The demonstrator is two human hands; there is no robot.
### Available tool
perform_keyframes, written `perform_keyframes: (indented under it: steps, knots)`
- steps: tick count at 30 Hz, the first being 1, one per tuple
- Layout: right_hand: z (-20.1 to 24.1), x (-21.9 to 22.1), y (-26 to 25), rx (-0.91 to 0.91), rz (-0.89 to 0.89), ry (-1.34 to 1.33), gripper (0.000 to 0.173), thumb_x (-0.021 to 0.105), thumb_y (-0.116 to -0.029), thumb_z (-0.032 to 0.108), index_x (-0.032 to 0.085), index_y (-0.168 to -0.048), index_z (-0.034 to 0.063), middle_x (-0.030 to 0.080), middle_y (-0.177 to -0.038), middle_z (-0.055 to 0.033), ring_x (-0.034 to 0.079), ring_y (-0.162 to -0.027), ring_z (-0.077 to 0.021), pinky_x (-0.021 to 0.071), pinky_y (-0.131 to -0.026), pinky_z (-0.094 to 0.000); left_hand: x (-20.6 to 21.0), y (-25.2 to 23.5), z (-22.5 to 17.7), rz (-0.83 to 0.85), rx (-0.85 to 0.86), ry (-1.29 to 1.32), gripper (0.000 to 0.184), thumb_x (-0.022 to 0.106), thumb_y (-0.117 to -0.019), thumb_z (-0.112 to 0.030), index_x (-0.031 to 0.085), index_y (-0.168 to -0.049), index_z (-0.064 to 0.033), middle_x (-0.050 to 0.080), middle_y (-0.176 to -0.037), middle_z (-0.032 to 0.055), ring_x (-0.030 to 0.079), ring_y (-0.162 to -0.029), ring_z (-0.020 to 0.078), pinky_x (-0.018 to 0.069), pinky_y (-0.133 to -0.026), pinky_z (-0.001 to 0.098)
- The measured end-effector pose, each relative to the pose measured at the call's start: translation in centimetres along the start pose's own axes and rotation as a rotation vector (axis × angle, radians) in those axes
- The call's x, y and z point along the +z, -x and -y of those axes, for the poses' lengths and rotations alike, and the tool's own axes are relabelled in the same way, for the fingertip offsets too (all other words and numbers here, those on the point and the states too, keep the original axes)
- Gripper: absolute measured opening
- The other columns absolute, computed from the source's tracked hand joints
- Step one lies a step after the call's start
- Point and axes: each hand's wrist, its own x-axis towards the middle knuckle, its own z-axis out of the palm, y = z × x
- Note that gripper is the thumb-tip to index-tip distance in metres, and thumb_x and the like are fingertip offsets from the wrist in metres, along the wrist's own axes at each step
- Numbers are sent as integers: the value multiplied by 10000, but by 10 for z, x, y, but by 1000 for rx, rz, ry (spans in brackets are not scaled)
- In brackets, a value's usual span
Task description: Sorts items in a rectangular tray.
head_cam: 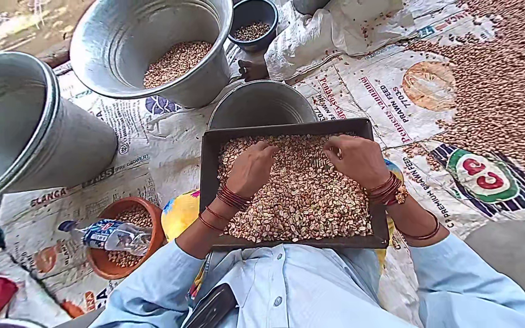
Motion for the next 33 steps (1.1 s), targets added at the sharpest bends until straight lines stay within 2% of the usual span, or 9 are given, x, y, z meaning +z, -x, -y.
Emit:
perform_keyframes:
  steps: [2,4,9,13,19,25,27,29,33]
  knots:
    - [13,-22,-13,-2,-226,-105,264,668,-983,229,738,-1207,108,730,-881,-101,669,-665,-278,505,-551,-481,11,-6,-18,22,143,47,236,619,-981,-57,736,-1184,-33,707,-1079,196,701,-1001,372,576,-841,535]
    - [15,-41,-14,22,-317,-135,281,617,-1023,218,713,-1273,131,737,-935,-85,637,-637,-214,483,-533,-406,27,-15,-42,56,304,87,226,603,-976,-41,738,-1157,-33,707,-1067,175,705,-986,343,591,-816,493]
    - [-18,-44,13,189,-235,-75,208,621,-1021,157,736,-1183,97,723,-991,-138,689,-747,-295,537,-615,-486,70,-33,-105,197,660,157,291,543,-1026,-94,689,-1269,-32,665,-1301,197,631,-1244,350,496,-1053,495]
    - [-41,-27,40,271,-129,-106,172,647,-1005,116,752,-1138,86,729,-963,-147,694,-751,-311,553,-640,-502,99,-40,-122,353,864,200,265,594,-1001,-159,699,-1201,-19,639,-1333,219,565,-1320,400,393,-1141,560]
    - [-48,-28,73,283,-109,-109,165,682,-974,98,763,-1117,82,728,-967,-135,692,-725,-280,568,-633,-485,74,-38,-60,426,615,27,374,724,-897,-378,742,-1200,-159,626,-1373,167,474,-1409,388,299,-1131,704]
    - [-32,-27,93,198,-100,-68,146,661,-962,133,767,-1033,61,710,-893,-139,670,-676,-298,538,-582,-495,2,-10,1,421,156,-224,266,813,-849,-191,785,-1112,-167,656,-1323,201,466,-1397,465,174,-1144,783]
    - [-24,-22,93,176,-71,-31,115,685,-939,112,769,-999,61,712,-882,-153,693,-696,-337,542,-576,-526,-7,-6,-5,313,111,-244,202,805,-857,-137,787,-1058,-123,694,-1194,213,580,-1252,469,299,-1100,748]
    - [-17,-14,91,174,-46,-2,85,709,-923,90,768,-977,63,714,-880,-156,710,-736,-362,547,-576,-542,-2,-7,-19,159,186,-139,137,766,-877,-78,767,-1013,-63,699,-1052,211,665,-1032,437,496,-906,648]
    - [-9,-7,88,178,0,60,79,712,-926,90,769,-964,52,706,-863,-157,709,-743,-373,547,-566,-544,47,-15,-59,54,385,95,96,673,-942,-84,763,-941,-50,701,-918,150,704,-892,336,582,-757,496]
